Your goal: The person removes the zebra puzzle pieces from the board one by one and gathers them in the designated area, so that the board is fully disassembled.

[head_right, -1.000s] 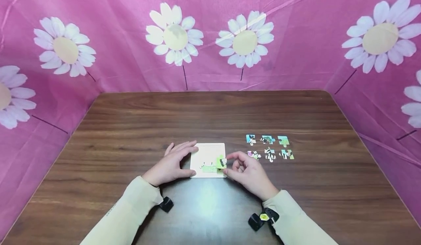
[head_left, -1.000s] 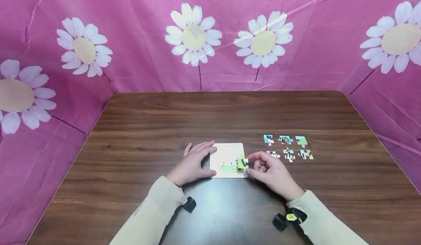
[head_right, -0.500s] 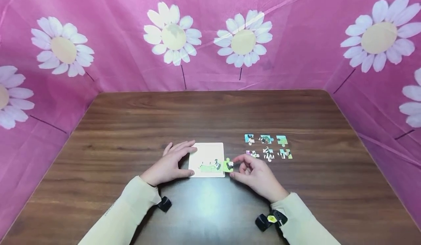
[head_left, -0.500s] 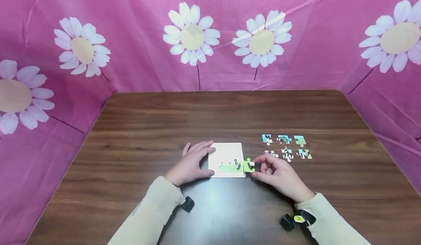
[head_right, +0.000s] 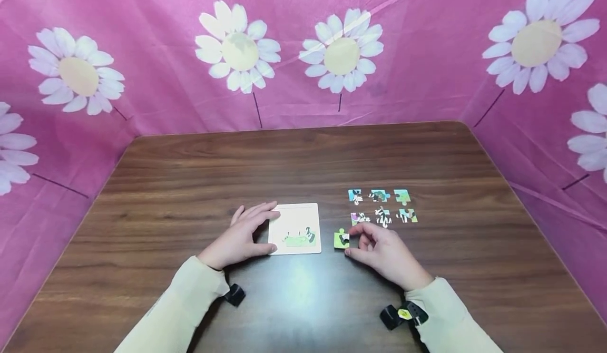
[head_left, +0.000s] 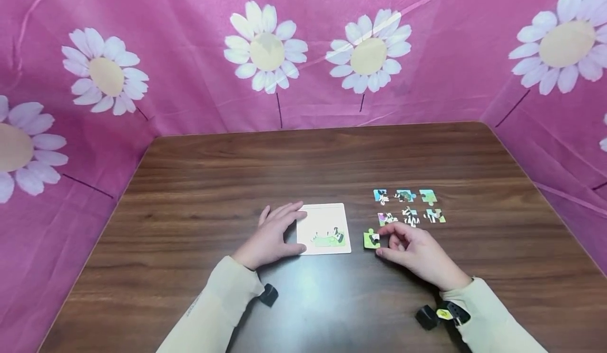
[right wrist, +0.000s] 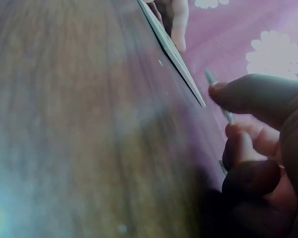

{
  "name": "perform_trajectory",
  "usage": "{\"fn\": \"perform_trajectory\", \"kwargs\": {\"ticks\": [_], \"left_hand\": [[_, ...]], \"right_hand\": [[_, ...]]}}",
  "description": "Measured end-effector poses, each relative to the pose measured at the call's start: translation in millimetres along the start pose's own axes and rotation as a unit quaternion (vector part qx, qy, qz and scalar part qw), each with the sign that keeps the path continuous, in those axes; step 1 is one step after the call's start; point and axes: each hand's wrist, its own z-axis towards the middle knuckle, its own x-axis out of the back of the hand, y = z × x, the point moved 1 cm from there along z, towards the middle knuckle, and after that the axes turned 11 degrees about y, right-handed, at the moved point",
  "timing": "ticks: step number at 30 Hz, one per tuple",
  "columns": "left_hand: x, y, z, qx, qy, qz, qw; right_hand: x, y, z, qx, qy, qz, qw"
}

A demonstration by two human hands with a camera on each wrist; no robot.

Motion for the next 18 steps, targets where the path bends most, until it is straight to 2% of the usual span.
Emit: {"fn": "perform_trajectory", "kwargs": {"ticks": [4,7,14,18], "left_hand": [[-2.8,-0.2,0.3,-0.004,0.002,-0.002,1.0],[-3.4,-0.6,0.6,-0.002,-0.008,0.001,1.0],[-0.5,1.2,3.3,-0.008,0.009,-0.009,0.9999],[-1.1,0.4,2.5,-0.004,0.001,-0.007,1.0]], "right_hand": [[4.5,2.1,-5.1,0.018,0.009,-0.034,0.9992],[7.4,3.4,-6.6,0.018,0.007,-0.054,0.9984],[16.2,2.1,-1.2,0.002,0.007,-0.108,0.9941],[19.1,2.8,-2.7,-0.012,-0.003,-0.118,0.993]]}}
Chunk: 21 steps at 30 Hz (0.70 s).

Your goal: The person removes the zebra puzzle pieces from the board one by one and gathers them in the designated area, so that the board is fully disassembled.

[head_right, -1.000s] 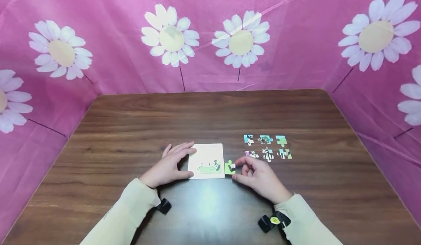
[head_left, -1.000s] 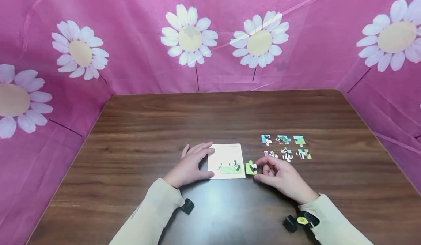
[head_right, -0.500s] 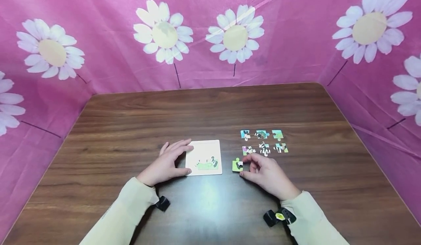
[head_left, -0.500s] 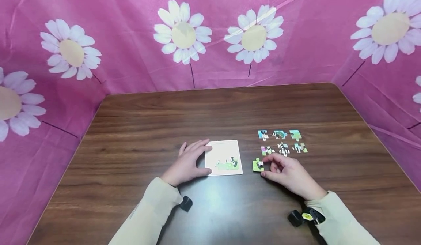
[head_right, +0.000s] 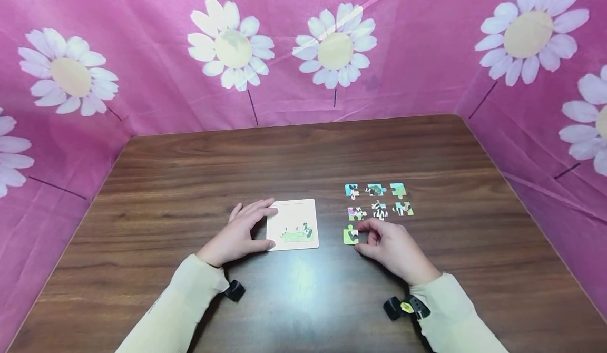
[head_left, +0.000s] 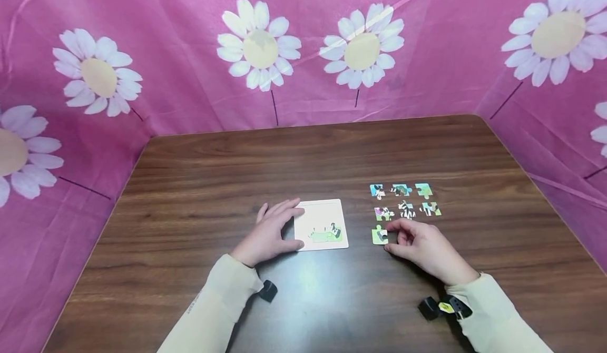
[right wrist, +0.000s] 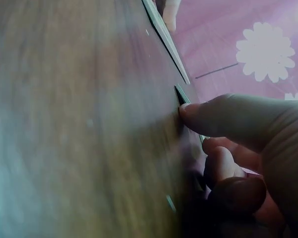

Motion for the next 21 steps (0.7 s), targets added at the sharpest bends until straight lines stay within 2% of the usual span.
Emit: {"fn": "perform_trajectory", "kwargs": {"ticks": [21], "left_hand": [[0.0,0.1,-0.9,0.001,0.0,-0.002,1.0]], "right_hand": [[8.3,4.0,-5.2,0.012,-0.005,-0.015,0.9998]]}}
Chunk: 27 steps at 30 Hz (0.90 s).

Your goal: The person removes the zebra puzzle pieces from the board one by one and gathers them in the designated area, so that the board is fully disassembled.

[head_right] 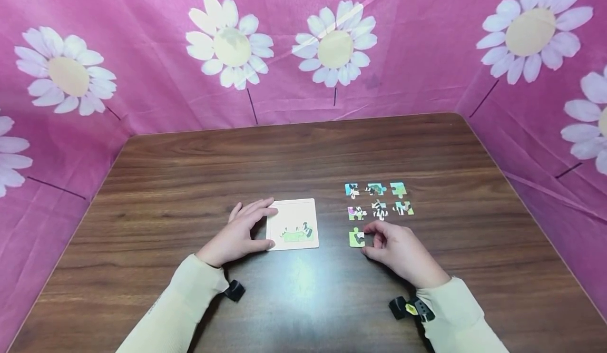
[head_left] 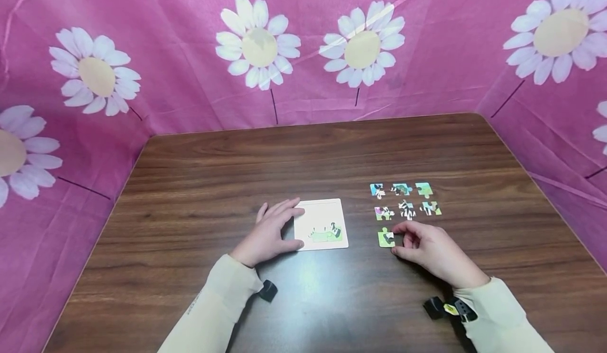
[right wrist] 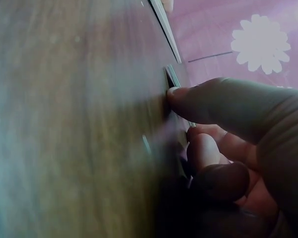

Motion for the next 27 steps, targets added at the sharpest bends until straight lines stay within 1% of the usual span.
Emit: {"fn": "perform_trajectory", "kwargs": {"ticks": [4,13,20,22,27], "left_hand": [[0.1,-0.2,-0.6,0.001,-0.002,0.0,1.0],[0.0,-1.6,-2.0,0.0,0.005,-0.001,1.0],[-1.2,-0.7,-1.5,0.002,-0.002,0.006,1.0],[-1.2,0.0,-1.5,0.003,-0.004,0.007,1.0],[0.4,1.2,-2.1,0.003,-0.002,0.004,1.0]], "right_hand": [[1.0,0.9,-2.0,-0.002,0.0,0.006,1.0],[0.5,1.4,-1.7,-0.01,0.002,0.019,0.9998],[2.4,2.6,-3.1,-0.02,-0.002,0.039,0.999],[2.2,2.8,-3.6,-0.016,0.01,0.048,0.9987],[-3.0,-1.4,-2.1,0.003,0.062,0.071,0.9955]]}}
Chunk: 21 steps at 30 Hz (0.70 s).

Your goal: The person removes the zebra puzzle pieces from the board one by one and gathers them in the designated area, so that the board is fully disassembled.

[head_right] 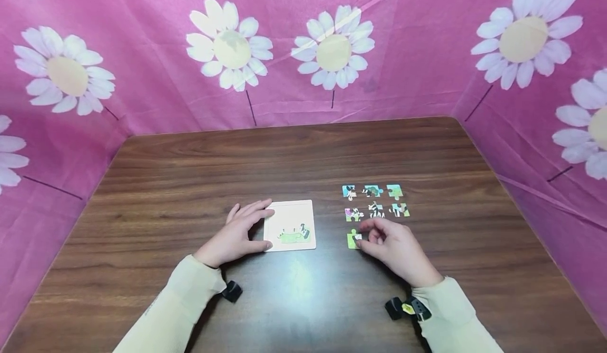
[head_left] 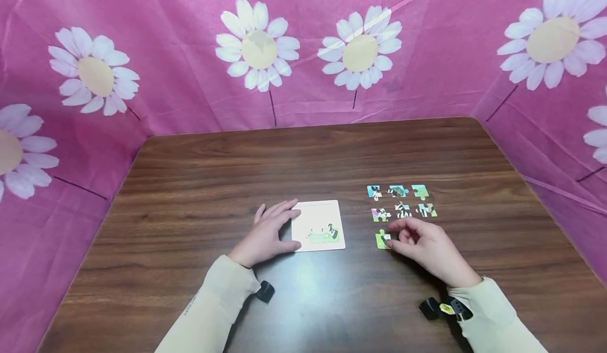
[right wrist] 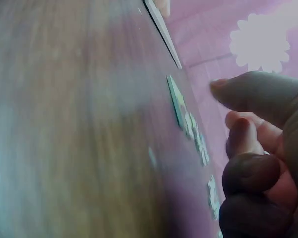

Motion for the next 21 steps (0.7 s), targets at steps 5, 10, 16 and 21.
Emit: {"fn": "perform_trajectory", "kwargs": {"ticks": [5,10,16,21], "left_hand": [[2.2,2.4,-1.8,0.001,-0.002,0.0,1.0],[2.4,1.0,-4.2,0.005,-0.002,-0.001,1.0],[2.8,-0.8,-1.2,-0.002,-0.002,0.004,1.0],[3.9,-0.9,1.1,-0.005,-0.002,0.005,1.0]], "right_hand": [[-7.0,-14.4,3.0,0.019,-0.007,0.009,0.9998],[-25.7,-36.2,9.3,0.062,-0.046,-0.005,0.997],[-57.3,-66.9,19.6,0.102,-0.11,-0.011,0.9887],[-76.4,-78.6,26.4,0.095,-0.123,0.0,0.9878]]}}
